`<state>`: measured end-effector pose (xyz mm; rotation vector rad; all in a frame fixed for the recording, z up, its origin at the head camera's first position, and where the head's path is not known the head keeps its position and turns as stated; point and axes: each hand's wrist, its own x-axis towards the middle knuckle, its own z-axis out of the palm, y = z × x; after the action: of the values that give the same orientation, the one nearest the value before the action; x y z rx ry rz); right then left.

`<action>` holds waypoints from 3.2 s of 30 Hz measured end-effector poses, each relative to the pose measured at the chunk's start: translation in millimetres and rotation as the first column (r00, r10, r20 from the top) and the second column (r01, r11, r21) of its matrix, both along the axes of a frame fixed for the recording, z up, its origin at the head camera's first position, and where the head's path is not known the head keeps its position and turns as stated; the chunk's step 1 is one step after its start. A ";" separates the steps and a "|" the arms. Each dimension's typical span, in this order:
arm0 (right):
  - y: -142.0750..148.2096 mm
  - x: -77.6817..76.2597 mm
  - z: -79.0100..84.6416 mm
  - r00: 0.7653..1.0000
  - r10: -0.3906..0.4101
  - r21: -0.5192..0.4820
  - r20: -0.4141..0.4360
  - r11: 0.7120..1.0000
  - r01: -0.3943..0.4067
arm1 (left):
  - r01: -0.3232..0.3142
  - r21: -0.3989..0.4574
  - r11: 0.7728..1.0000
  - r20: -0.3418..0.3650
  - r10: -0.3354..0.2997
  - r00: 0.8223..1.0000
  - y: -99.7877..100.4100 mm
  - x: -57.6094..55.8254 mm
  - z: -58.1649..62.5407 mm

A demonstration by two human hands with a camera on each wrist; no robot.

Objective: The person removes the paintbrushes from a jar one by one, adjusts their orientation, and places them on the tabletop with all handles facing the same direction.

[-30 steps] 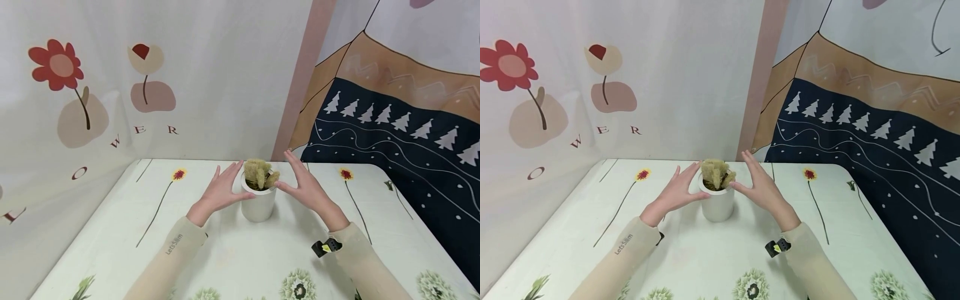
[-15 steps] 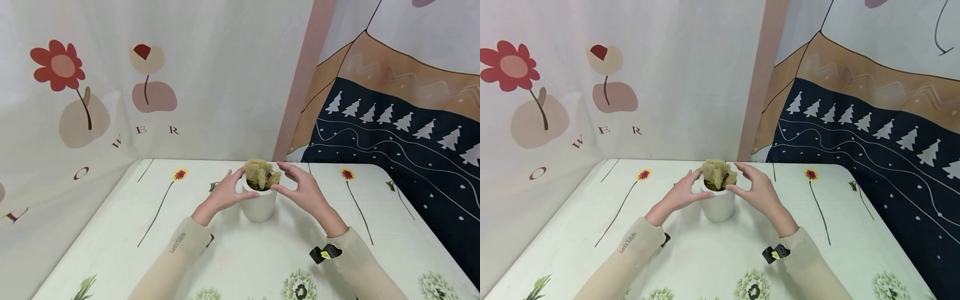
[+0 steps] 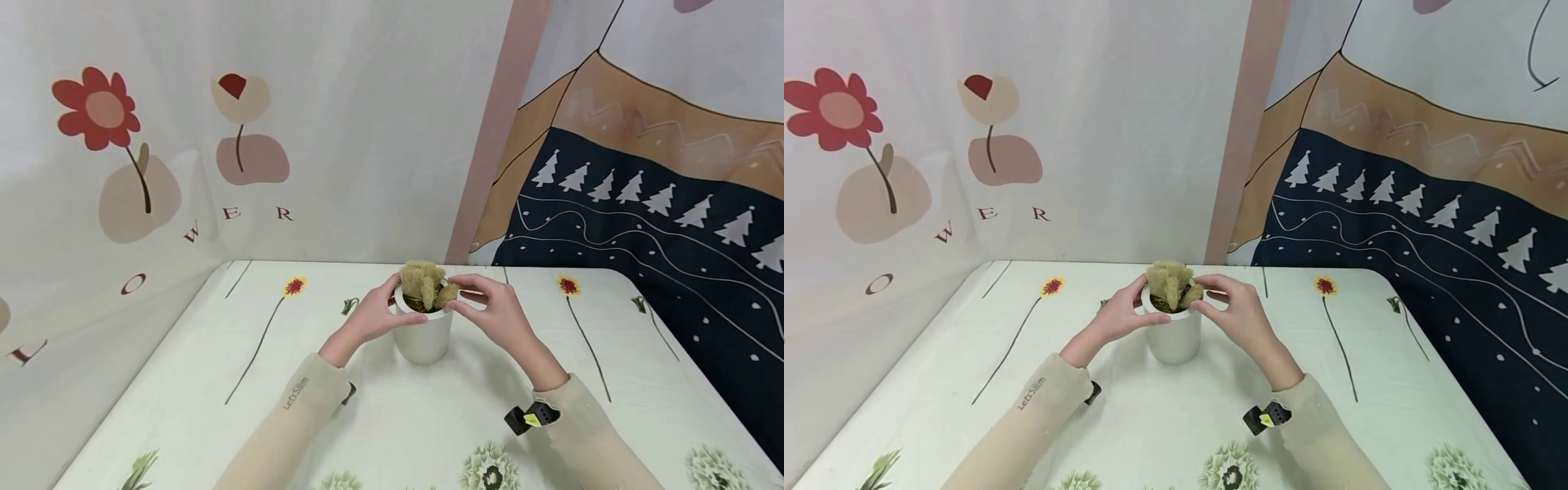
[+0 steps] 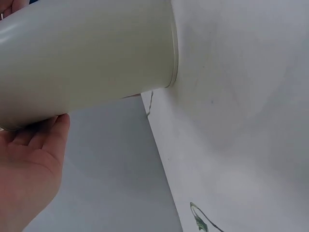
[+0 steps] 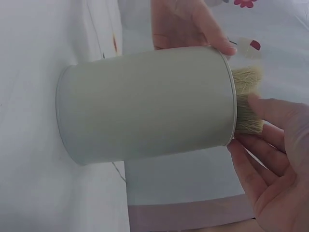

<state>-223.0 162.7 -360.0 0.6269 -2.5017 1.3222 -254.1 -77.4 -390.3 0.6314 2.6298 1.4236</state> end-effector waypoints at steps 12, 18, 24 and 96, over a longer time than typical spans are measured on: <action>0.1 -1.7 3.3 0.997 0.071 0.063 -0.018 0.996 -0.070 | 0.012 0.068 0.998 0.017 -0.013 1.000 -0.5 -0.3 -2.4; 0.5 -6.0 6.5 0.996 0.090 0.117 -0.021 0.989 -0.087 | 0.015 0.067 0.998 0.022 -0.016 1.000 -0.5 -0.6 -2.1; -0.1 -9.1 9.3 0.994 0.093 0.146 -0.056 0.986 -0.084 | 0.011 0.062 0.998 0.038 -0.013 0.999 0.1 -0.7 -2.1; 25.6 -4.7 86.4 0.958 -0.152 -0.065 -0.244 0.988 0.140 | 0.016 0.096 0.995 0.057 -0.021 0.998 -2.4 -0.1 -1.1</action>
<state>-227.7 188.3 -273.7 0.5479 -2.2623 1.1675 -254.2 -79.8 -391.4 0.6129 2.5183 1.5459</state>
